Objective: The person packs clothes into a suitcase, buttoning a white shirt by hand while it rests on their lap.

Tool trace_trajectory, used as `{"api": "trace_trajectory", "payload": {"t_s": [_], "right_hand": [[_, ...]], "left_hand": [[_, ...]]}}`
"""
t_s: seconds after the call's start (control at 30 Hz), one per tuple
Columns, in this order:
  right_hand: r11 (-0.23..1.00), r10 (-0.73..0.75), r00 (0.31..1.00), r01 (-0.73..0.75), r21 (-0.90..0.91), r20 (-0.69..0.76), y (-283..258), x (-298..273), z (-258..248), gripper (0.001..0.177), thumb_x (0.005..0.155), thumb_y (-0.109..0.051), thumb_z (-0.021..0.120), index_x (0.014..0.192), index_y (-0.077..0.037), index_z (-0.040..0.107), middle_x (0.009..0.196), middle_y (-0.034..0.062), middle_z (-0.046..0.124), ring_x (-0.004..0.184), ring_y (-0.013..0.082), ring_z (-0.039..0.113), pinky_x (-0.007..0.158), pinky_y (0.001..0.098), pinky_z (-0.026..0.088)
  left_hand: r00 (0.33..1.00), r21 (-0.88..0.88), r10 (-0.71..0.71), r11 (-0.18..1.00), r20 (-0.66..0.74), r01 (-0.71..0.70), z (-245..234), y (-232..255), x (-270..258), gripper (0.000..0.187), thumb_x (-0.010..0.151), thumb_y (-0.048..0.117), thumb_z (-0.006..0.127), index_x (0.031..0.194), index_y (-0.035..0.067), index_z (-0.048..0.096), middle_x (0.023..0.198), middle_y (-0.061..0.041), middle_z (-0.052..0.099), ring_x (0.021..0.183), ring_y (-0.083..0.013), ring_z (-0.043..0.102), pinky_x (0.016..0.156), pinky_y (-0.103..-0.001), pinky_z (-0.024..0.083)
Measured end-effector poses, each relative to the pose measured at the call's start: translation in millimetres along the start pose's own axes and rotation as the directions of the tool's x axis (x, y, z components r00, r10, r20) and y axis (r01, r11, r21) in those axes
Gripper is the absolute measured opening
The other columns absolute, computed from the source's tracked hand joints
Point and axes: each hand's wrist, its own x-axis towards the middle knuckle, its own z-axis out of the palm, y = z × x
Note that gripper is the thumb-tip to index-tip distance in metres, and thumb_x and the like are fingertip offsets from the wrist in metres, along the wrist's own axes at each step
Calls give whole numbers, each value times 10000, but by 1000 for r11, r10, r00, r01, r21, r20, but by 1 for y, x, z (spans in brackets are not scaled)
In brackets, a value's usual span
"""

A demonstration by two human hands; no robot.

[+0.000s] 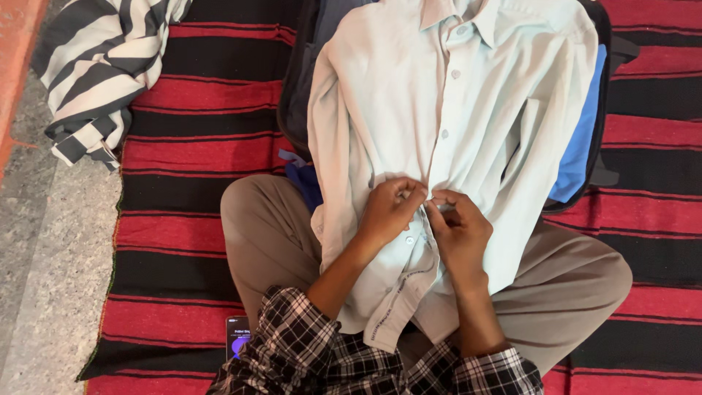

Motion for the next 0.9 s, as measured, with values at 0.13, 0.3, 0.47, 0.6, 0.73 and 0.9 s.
{"api": "trace_trajectory", "payload": {"t_s": [0.13,0.3,0.47,0.6,0.73,0.9], "right_hand": [[1000,-3,1000,3,9,-10,2,-1,1,207,912,14,795,1100,2,709,920,29,737,640,42,641,549,202,482],[996,29,999,-31,84,21,11,-4,-2,224,918,13,769,1134,15,709,939,35,749,682,57,656,591,202,512],[864,303,944,-329,382,127,21,0,-1,144,961,-22,700,1093,36,708,918,72,745,679,103,700,550,238,557],[787,404,890,-456,416,211,30,10,-3,157,972,-62,641,1045,64,701,855,102,720,635,149,691,531,273,543],[558,452,807,-588,585,380,30,23,-13,177,1036,-133,612,1049,38,659,842,67,684,615,157,648,525,288,519],[953,296,950,-300,31,100,-10,-15,-16,222,958,-148,718,1077,16,627,817,40,702,650,104,650,583,249,532]], "left_hand": [[998,25,48,999,-41,-47,5,5,0,233,902,202,715,929,-29,709,735,-23,675,535,-60,582,428,-252,477],[988,53,151,987,-31,-149,7,-9,3,212,944,189,674,946,-19,712,764,-14,708,643,-68,620,570,-252,507],[986,181,164,971,-42,-154,8,-14,2,212,955,191,640,968,-12,700,729,-27,666,642,-88,583,600,-261,471],[982,148,188,971,5,-187,8,-13,1,193,981,179,625,993,-5,681,756,-45,662,670,-83,576,615,-261,466],[971,-64,235,971,46,-232,9,-3,0,173,1022,157,630,1047,-5,687,851,-97,681,747,-97,581,666,-282,470],[862,355,484,840,-150,-410,2,6,-57,196,1009,87,582,1171,20,670,985,-136,681,826,-251,678,728,-350,535]]}}
